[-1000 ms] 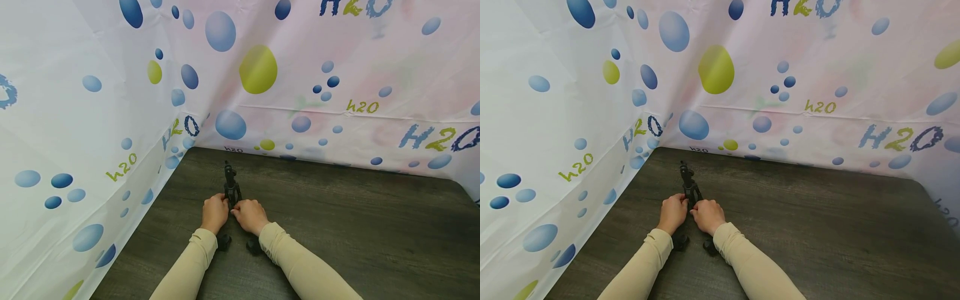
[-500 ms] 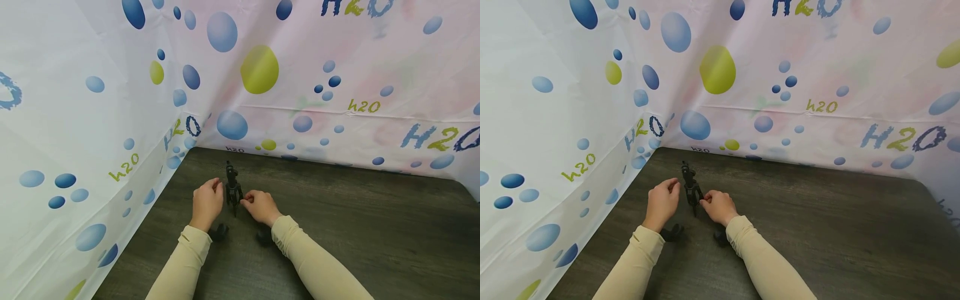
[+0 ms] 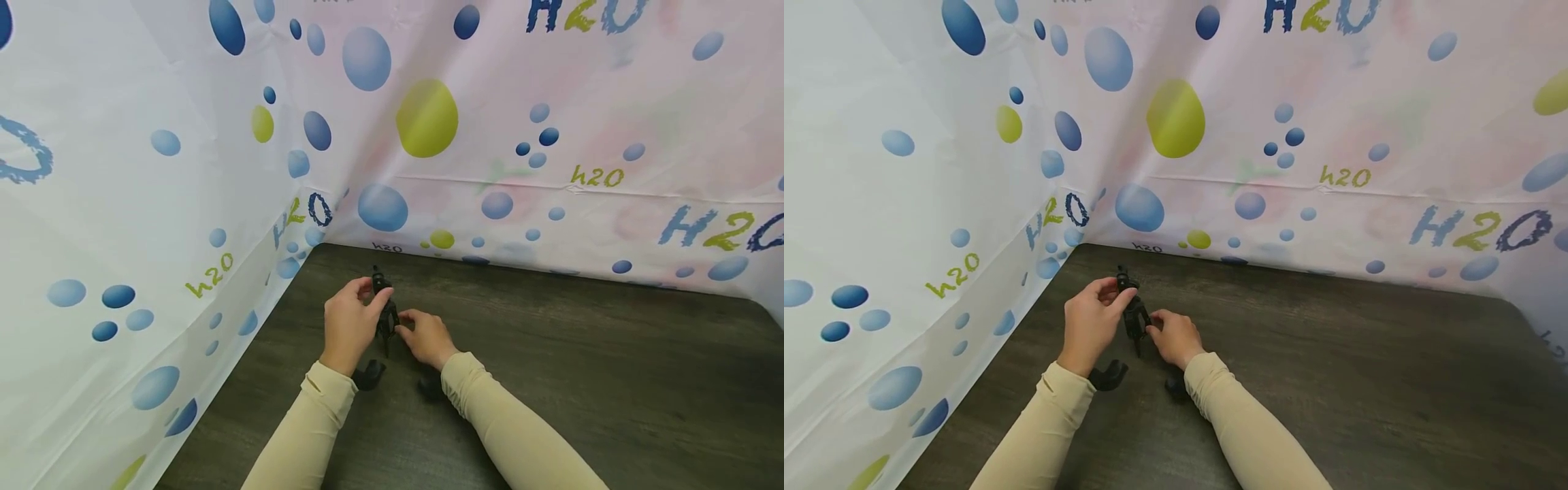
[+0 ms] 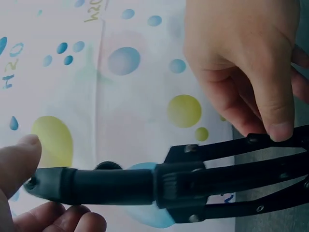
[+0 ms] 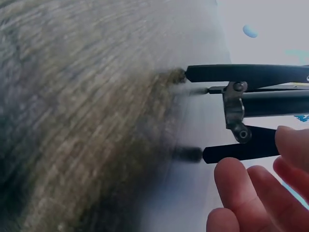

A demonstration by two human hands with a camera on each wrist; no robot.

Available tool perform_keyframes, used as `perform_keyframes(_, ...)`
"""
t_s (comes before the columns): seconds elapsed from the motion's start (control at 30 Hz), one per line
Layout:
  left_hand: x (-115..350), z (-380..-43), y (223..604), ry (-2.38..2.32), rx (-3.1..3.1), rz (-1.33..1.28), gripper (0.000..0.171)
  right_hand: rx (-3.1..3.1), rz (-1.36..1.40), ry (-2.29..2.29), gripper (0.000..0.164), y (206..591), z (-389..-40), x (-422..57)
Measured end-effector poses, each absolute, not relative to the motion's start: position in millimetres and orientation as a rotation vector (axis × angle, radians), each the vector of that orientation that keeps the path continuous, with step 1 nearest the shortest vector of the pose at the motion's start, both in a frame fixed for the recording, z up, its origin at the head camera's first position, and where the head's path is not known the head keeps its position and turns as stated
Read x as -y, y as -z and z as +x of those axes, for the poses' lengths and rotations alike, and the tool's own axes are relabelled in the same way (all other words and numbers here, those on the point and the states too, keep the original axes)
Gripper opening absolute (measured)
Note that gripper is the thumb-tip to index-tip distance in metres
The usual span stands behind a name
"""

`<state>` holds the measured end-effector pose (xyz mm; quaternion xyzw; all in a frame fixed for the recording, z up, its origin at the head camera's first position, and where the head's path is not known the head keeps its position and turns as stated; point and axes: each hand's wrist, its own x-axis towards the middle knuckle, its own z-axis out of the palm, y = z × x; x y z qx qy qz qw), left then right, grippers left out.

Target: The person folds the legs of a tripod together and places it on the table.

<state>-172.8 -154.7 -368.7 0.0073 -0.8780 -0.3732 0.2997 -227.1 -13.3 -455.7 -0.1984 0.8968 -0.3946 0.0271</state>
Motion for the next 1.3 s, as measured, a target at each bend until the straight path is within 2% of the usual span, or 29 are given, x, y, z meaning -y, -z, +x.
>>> perform_keyframes(0.27, 153, -179, 372, 0.989, 2.341, 0.061, 0.034, -2.834, -0.603, 1.181, 0.032, 461, -228, 21)
perform_keyframes(0.57, 153, -181, 372, 0.983, 2.324, 0.045, 0.030, -2.904, -0.612, 1.128, 0.023, 461, -228, 24)
perform_keyframes(1.3, 156, -183, 372, 0.997, 2.297, 0.061, 0.024, -2.961, -0.612, 1.105, 0.023, 463, -224, 24)
